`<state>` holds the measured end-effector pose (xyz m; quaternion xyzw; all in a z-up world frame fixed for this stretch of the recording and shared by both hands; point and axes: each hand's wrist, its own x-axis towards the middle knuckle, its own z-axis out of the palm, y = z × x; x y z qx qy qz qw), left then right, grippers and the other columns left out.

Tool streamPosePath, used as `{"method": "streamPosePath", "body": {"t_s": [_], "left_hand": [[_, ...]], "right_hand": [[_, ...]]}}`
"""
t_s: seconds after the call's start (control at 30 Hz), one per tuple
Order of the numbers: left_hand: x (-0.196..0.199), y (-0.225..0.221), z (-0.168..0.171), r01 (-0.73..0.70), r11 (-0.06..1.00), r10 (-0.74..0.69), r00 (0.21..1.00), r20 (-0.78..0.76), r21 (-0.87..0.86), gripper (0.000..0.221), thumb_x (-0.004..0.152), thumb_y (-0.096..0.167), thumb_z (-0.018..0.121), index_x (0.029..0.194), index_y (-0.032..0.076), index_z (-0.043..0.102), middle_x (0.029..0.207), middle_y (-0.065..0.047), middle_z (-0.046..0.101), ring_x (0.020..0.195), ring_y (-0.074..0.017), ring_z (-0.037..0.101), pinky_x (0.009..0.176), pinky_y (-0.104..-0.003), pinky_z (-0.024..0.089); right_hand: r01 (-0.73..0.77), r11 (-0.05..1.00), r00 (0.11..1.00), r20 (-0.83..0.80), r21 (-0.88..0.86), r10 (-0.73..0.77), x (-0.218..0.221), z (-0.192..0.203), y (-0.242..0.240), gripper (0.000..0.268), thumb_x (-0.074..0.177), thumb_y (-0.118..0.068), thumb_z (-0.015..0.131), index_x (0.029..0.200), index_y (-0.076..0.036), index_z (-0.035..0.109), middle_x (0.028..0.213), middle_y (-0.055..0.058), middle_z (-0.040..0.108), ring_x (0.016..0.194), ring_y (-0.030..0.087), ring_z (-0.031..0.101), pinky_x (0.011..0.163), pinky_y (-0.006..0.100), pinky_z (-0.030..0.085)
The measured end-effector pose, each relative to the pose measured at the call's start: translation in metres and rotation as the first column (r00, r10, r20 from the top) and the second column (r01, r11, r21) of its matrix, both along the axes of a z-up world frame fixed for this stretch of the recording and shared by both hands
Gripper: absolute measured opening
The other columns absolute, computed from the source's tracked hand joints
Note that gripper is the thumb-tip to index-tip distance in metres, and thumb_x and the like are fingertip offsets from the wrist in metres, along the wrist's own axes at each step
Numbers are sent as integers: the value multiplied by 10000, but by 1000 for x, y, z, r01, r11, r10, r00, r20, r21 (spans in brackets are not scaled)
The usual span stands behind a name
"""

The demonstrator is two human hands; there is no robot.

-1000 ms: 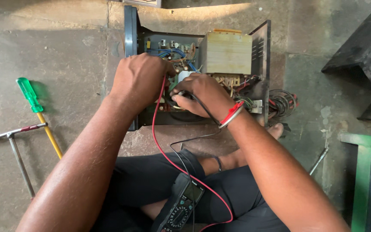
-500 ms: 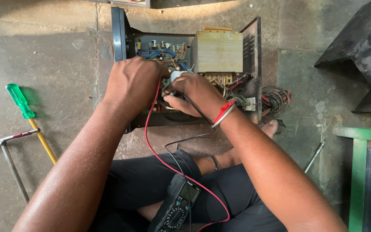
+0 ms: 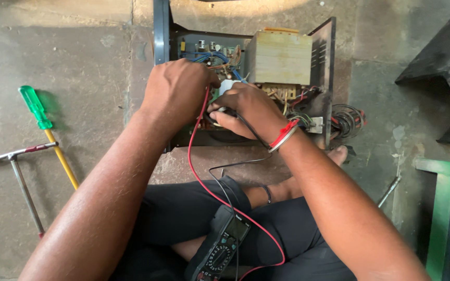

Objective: The person uses a multimeter to test components on a circuit board inside an open electronic device, touching probes to various connection points and moving wires by hand.

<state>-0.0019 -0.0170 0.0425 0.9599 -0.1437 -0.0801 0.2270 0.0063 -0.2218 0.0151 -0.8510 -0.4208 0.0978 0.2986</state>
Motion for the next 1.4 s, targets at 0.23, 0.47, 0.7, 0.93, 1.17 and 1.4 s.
{"method": "streamPosePath", "body": {"t_s": [0.23,0.47,0.7,0.93,1.17,1.4], "left_hand": [[-1,2,-14,-24,999,25,999,26,-24,241,826,103,727,1013,216,829,917,-139,775,869,-315,752,767,-434,576],[-2,4,-13,-11,999,13,998,67,-38,217,786,134,768,982,199,834,881,-155,766,855,-339,739,749,-441,571],[-1,3,-14,-12,1000,13,999,33,-16,190,819,146,774,993,200,829,863,-133,768,830,-316,747,730,-436,576],[-2,4,-13,4,1000,-2,995,97,-18,199,773,149,797,956,219,838,838,-125,764,834,-315,746,722,-433,575],[-2,4,-11,1,1000,-1,998,56,-2,184,770,164,792,936,232,838,832,-118,762,834,-312,743,721,-429,573],[-1,5,-14,-6,1000,6,998,61,-9,174,824,140,752,946,230,836,840,-123,764,826,-304,748,719,-426,578]], "right_hand": [[-24,999,999,38,-27,25,-1,3,3,196,910,-266,728,915,-79,789,847,108,731,834,331,683,757,445,537],[-22,1000,999,40,-15,23,-2,4,4,194,901,-260,741,909,-72,788,838,103,731,829,323,689,750,444,540],[-20,1000,999,32,-15,21,-2,5,4,207,912,-265,745,924,-65,796,835,104,736,820,315,692,750,436,544],[5,1000,999,32,-28,-4,-3,5,5,205,906,-269,745,921,-74,807,828,99,741,811,307,695,746,432,547],[-7,1000,998,58,-28,8,-3,3,5,215,908,-274,750,920,-66,803,833,104,737,823,310,693,761,428,549],[-12,999,999,52,-36,14,-3,4,5,220,907,-276,748,921,-63,800,843,108,740,831,313,696,777,428,549]]}}
